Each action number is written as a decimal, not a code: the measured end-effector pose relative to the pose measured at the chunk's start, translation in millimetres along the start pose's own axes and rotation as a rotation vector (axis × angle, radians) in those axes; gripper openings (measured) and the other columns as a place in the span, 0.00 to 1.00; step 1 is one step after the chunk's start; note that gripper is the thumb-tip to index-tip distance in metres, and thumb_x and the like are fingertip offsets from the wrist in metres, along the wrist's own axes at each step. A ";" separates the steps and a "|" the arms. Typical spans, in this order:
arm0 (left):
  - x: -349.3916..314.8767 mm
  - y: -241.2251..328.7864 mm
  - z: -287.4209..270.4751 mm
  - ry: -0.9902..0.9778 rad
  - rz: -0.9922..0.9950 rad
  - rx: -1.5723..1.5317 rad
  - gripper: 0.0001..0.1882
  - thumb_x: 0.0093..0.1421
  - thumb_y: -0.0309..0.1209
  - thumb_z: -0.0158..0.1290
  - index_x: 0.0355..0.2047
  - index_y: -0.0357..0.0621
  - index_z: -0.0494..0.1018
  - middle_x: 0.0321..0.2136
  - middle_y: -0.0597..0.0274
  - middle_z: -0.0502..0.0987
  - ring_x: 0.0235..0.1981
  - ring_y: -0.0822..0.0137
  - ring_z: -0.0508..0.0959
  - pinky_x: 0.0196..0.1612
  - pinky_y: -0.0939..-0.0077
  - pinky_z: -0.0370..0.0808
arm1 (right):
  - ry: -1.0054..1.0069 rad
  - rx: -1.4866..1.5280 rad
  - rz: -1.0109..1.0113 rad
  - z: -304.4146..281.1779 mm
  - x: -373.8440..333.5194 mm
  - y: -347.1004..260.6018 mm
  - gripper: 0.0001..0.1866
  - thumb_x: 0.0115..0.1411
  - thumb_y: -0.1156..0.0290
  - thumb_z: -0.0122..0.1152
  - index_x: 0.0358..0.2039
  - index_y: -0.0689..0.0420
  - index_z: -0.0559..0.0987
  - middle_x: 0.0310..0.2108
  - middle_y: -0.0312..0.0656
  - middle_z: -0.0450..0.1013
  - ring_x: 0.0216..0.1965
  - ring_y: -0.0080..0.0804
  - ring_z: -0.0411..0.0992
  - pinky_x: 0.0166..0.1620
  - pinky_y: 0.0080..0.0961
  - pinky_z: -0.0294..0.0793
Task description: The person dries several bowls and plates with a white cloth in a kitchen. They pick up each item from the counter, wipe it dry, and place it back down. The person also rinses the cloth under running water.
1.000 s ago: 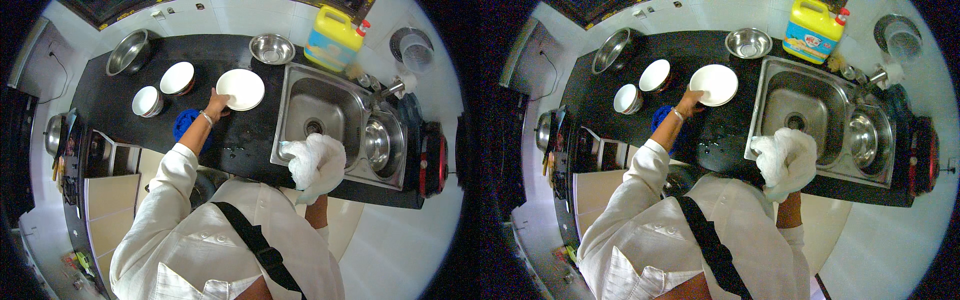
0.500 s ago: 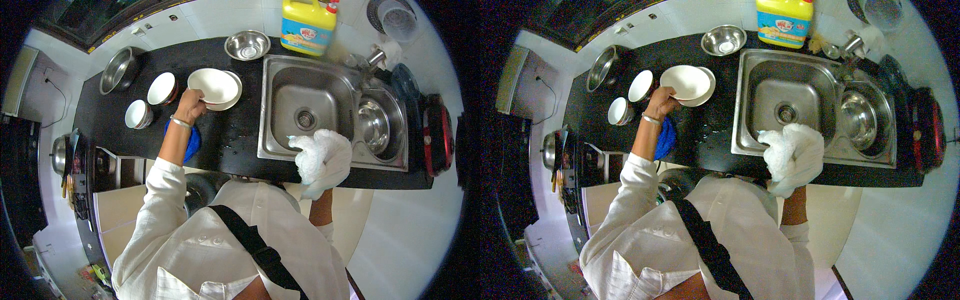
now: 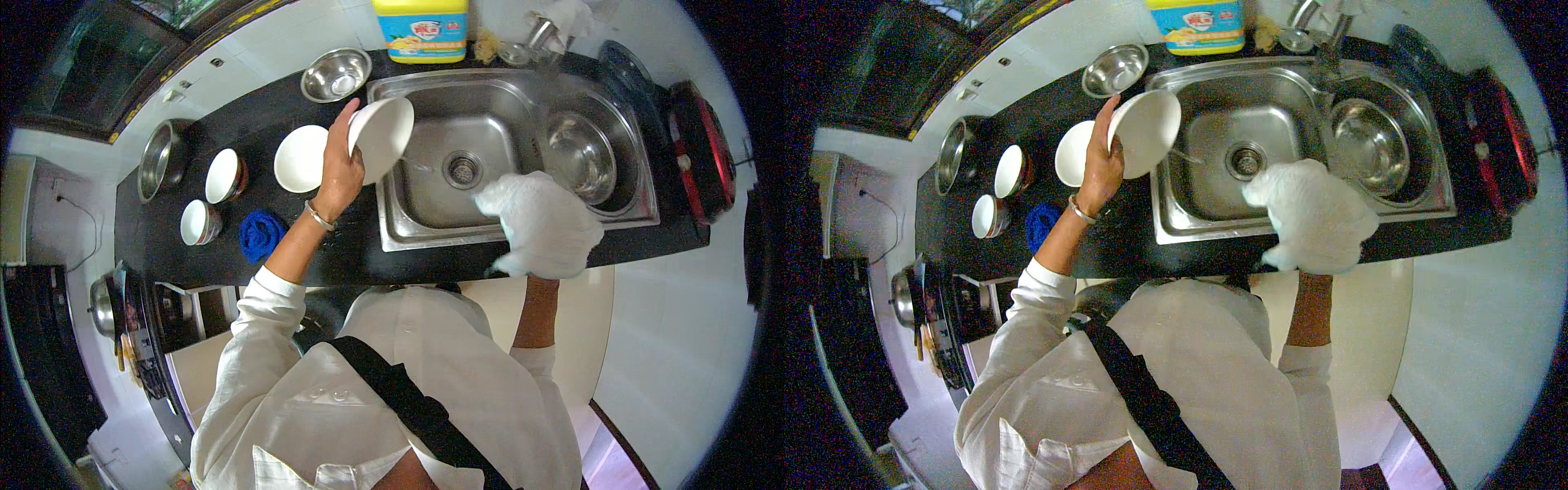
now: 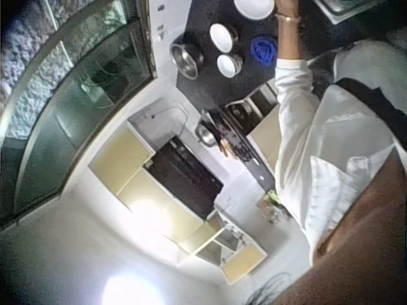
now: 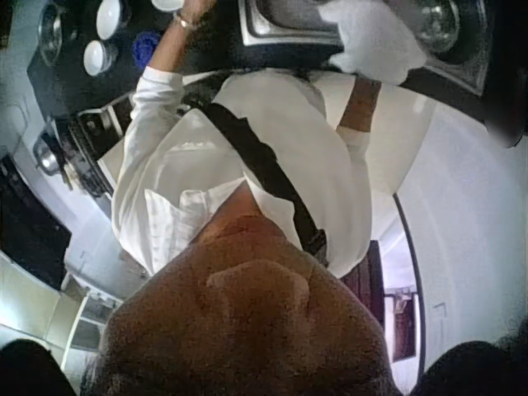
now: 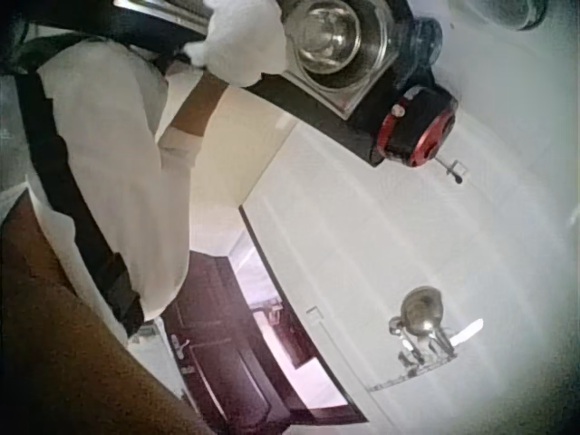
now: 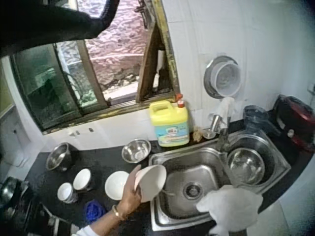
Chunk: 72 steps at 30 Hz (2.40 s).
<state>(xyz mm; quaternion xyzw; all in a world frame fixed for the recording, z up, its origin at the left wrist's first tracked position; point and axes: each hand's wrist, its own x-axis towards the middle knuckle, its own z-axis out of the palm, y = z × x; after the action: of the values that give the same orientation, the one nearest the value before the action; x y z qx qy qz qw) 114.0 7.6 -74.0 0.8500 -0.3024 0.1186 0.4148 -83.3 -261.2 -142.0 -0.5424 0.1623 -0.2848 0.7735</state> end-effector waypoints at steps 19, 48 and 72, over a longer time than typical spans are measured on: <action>-14.6 70.9 17.2 -0.417 0.127 -0.240 0.51 0.35 0.07 0.42 0.59 0.33 0.31 0.54 0.36 0.55 0.55 0.49 0.59 0.58 0.66 0.54 | -0.548 -0.640 -0.578 103.7 43.3 -34.4 0.22 0.41 0.68 0.64 0.40 0.56 0.74 0.41 0.45 0.72 0.44 0.41 0.69 0.50 0.34 0.64; -37.6 76.6 -18.8 -0.203 -0.318 -0.594 0.48 0.41 0.12 0.39 0.62 0.48 0.32 0.41 0.50 0.70 0.42 0.64 0.71 0.47 0.73 0.66 | -0.740 -0.659 -0.555 139.0 34.9 -36.2 0.17 0.44 0.77 0.57 0.38 0.63 0.73 0.37 0.50 0.72 0.41 0.44 0.70 0.47 0.34 0.67; -49.3 83.2 -28.6 -0.042 -0.423 -0.659 0.39 0.39 0.13 0.37 0.57 0.45 0.49 0.40 0.52 0.70 0.40 0.67 0.71 0.46 0.76 0.66 | -0.867 -0.610 -0.466 152.9 32.2 -55.3 0.16 0.45 0.74 0.56 0.37 0.62 0.74 0.37 0.50 0.72 0.40 0.47 0.70 0.46 0.33 0.68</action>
<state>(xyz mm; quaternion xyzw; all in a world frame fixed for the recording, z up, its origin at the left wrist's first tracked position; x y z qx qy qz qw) 25.6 10.9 -25.6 0.7169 -0.1507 -0.0904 0.6746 13.0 -180.7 -33.7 -0.8293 -0.2183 -0.1399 0.4950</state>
